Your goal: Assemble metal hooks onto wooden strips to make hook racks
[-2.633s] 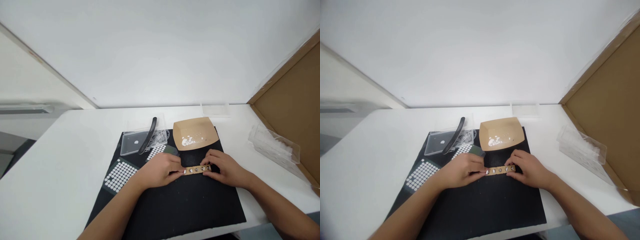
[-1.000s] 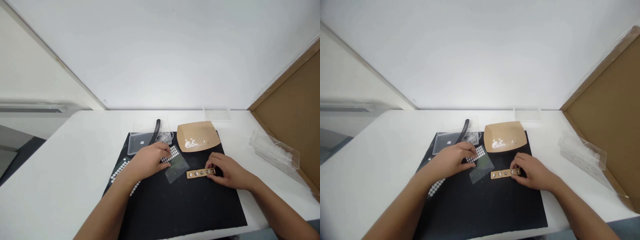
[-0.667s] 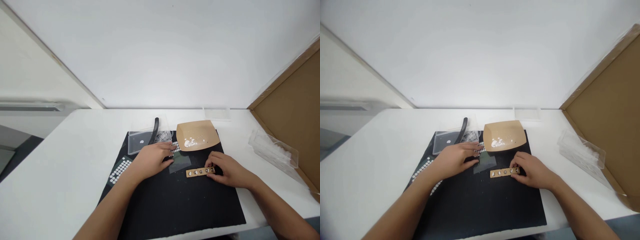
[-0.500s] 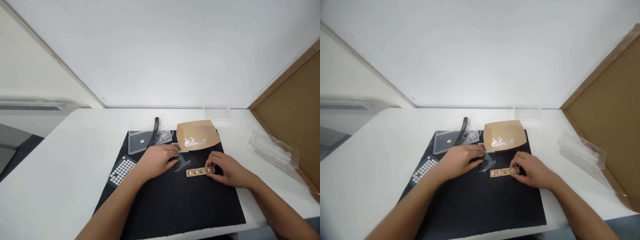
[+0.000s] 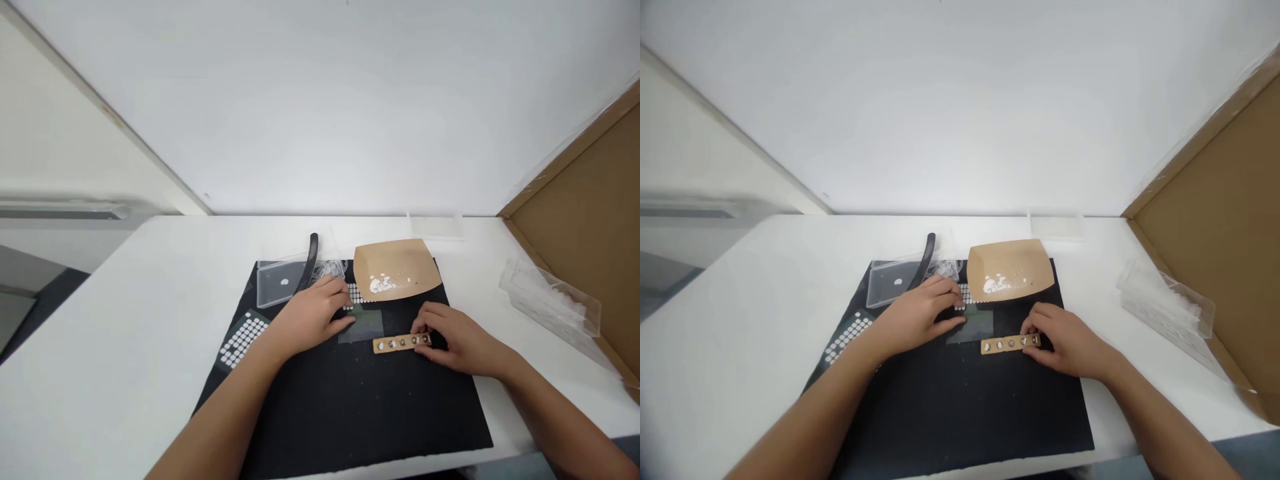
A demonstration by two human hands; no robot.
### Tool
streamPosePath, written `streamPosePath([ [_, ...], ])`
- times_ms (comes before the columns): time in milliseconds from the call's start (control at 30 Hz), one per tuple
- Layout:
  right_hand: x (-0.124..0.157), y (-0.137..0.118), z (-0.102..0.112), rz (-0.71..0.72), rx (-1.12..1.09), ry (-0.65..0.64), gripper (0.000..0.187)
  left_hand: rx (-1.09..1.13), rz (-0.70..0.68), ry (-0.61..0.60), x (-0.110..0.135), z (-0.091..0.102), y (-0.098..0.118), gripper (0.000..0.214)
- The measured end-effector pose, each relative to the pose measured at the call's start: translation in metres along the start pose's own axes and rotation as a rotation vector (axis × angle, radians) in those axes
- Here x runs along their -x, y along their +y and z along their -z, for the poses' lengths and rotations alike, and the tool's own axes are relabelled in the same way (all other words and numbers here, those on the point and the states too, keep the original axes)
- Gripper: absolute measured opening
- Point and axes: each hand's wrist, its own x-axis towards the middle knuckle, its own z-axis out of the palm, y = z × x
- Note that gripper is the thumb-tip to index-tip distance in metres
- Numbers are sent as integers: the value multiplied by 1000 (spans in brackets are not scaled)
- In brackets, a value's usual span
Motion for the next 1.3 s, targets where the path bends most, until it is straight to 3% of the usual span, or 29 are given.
streamPosePath([
  [300, 0, -1, 0, 1, 1, -1, 16, 81, 213, 68, -6, -13, 7, 10],
  [733, 1, -1, 1, 9, 0, 9, 15, 62, 190, 90, -6, -7, 10, 12],
  [1000, 1, 0, 0, 1, -13, 0, 14, 32, 203, 17, -6, -2, 13, 17],
  [1300, 0, -1, 0, 16, 6, 4, 15, -13, 207, 27, -6, -4, 14, 15],
])
